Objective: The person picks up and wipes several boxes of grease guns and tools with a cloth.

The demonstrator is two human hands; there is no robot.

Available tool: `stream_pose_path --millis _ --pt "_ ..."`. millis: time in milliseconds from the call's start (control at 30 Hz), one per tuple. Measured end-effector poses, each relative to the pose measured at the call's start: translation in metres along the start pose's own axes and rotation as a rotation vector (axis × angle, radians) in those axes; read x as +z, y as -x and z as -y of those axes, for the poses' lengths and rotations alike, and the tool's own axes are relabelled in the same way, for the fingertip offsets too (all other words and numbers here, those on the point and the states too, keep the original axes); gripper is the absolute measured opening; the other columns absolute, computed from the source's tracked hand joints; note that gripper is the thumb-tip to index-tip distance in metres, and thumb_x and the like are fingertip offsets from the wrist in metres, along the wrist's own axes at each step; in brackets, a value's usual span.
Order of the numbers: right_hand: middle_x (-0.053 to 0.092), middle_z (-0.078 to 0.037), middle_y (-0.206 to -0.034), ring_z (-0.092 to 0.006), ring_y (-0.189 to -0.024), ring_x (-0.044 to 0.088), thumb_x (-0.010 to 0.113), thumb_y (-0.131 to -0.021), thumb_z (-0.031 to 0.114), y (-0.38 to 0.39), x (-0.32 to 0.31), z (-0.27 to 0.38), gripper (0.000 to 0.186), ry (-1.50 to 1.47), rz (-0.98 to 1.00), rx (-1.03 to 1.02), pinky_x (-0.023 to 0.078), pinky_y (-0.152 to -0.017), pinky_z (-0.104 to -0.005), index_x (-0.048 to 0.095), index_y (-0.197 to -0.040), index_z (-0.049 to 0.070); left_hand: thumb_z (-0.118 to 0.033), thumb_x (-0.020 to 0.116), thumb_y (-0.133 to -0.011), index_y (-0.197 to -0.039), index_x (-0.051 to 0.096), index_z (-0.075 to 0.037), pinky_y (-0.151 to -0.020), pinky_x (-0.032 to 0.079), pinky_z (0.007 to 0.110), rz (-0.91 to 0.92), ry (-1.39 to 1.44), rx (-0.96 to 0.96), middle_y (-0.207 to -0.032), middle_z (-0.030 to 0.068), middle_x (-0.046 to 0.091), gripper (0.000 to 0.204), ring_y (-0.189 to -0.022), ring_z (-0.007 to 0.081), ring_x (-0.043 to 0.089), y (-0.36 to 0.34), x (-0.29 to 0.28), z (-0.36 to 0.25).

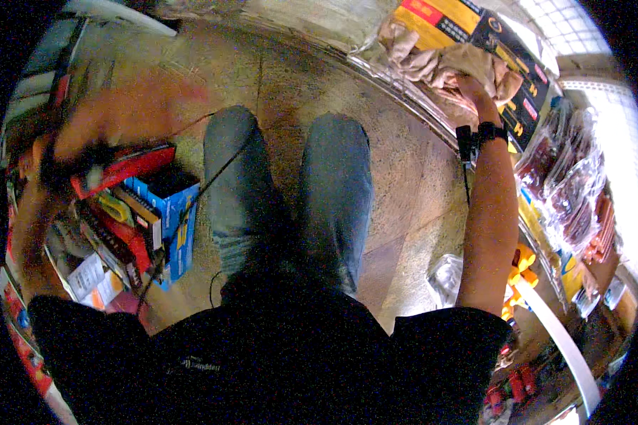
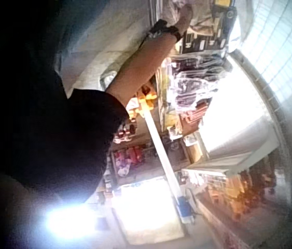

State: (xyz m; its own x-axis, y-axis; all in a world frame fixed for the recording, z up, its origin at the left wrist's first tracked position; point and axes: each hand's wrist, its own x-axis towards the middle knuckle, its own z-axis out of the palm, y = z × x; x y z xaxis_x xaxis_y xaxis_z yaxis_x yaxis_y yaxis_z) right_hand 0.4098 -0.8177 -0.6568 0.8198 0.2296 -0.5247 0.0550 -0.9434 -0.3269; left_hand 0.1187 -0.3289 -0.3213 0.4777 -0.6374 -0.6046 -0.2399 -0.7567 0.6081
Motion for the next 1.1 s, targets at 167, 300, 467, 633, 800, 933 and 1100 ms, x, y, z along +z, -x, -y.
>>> stream_pose_path --millis 167,300,467,633,800,933,1100 --pt "0.061 -0.017 -0.093 -0.019 -0.084 0.058 0.039 -0.093 0.038 -0.008 0.02 0.047 0.045 -0.038 0.036 -0.091 0.049 -0.074 -0.0328 0.057 -0.106 -0.001 -0.046 0.05 -0.087 -0.125 0.041 -0.002 -0.092 0.039 0.041 0.107 0.059 -0.302 -0.109 0.0232 0.052 0.059 -0.107 0.037 0.049 0.08 0.129 -0.055" --pt "0.061 -0.016 -0.094 -0.0191 -0.085 0.058 0.039 -0.093 0.037 -0.004 0.022 0.05 0.045 -0.055 0.033 -0.107 0.049 -0.075 -0.0328 0.057 -0.106 -0.001 -0.047 0.048 -0.088 -0.125 0.043 -0.005 -0.09 0.04 0.035 0.097 0.573 -0.342 -0.11 0.0157 0.056 0.056 -0.104 0.0245 0.053 0.06 0.111 -0.03" --pt "0.061 -0.016 -0.095 -0.0192 -0.085 0.058 0.039 -0.093 0.037 0.0 0.02 0.037 0.044 -0.083 0.037 -0.081 0.049 -0.075 -0.0329 0.056 -0.107 -0.001 -0.034 0.054 -0.088 -0.131 0.041 -0.009 -0.085 0.044 0.028 0.124 0.891 -0.345 -0.11 0.0066 0.059 0.052 -0.097 0.0151 0.055 0.048 0.072 0.023" --pt "0.061 -0.016 -0.095 -0.0194 -0.086 0.058 0.039 -0.093 0.036 0.002 0.025 0.042 0.044 -0.101 0.054 -0.088 0.049 -0.075 -0.0329 0.056 -0.107 -0.001 -0.032 0.051 -0.089 -0.136 0.036 -0.011 -0.087 0.043 0.027 0.283 0.959 -0.361 -0.118 0.0064 0.056 0.053 -0.102 0.016 0.055 0.065 0.042 0.038" --pt "0.061 -0.016 -0.096 -0.0195 -0.086 0.058 0.039 -0.093 0.036 0.005 0.017 0.038 0.043 -0.107 0.048 -0.07 0.049 -0.076 -0.0329 0.056 -0.108 -0.001 -0.033 0.048 -0.089 -0.12 0.054 -0.009 -0.089 0.042 0.036 -0.594 0.541 -0.268 -0.112 0.0112 0.058 0.04 -0.102 0.0233 0.055 0.098 -0.017 0.029" --pt "0.06 -0.015 -0.097 -0.0196 -0.087 0.058 0.039 -0.093 0.036 0.011 0.03 0.055 0.043 -0.125 0.075 -0.089 0.049 -0.076 -0.033 0.055 -0.108 -0.001 -0.033 0.036 -0.096 -0.129 0.044 -0.009 -0.098 0.038 0.04 -0.626 0.467 -0.284 -0.116 0.0117 0.055 0.042 -0.109 0.0269 0.052 0.169 -0.059 -0.036" --pt "0.06 -0.015 -0.097 -0.0197 -0.087 0.058 0.039 -0.093 0.035 0.017 0.02 0.046 0.042 -0.146 0.064 -0.071 0.049 -0.076 -0.033 0.055 -0.108 -0.001 -0.031 0.036 -0.096 -0.128 0.044 -0.004 -0.096 0.04 0.039 -0.65 0.308 -0.293 -0.117 0.0135 0.055 0.043 -0.112 0.0263 0.051 0.234 -0.09 -0.094"
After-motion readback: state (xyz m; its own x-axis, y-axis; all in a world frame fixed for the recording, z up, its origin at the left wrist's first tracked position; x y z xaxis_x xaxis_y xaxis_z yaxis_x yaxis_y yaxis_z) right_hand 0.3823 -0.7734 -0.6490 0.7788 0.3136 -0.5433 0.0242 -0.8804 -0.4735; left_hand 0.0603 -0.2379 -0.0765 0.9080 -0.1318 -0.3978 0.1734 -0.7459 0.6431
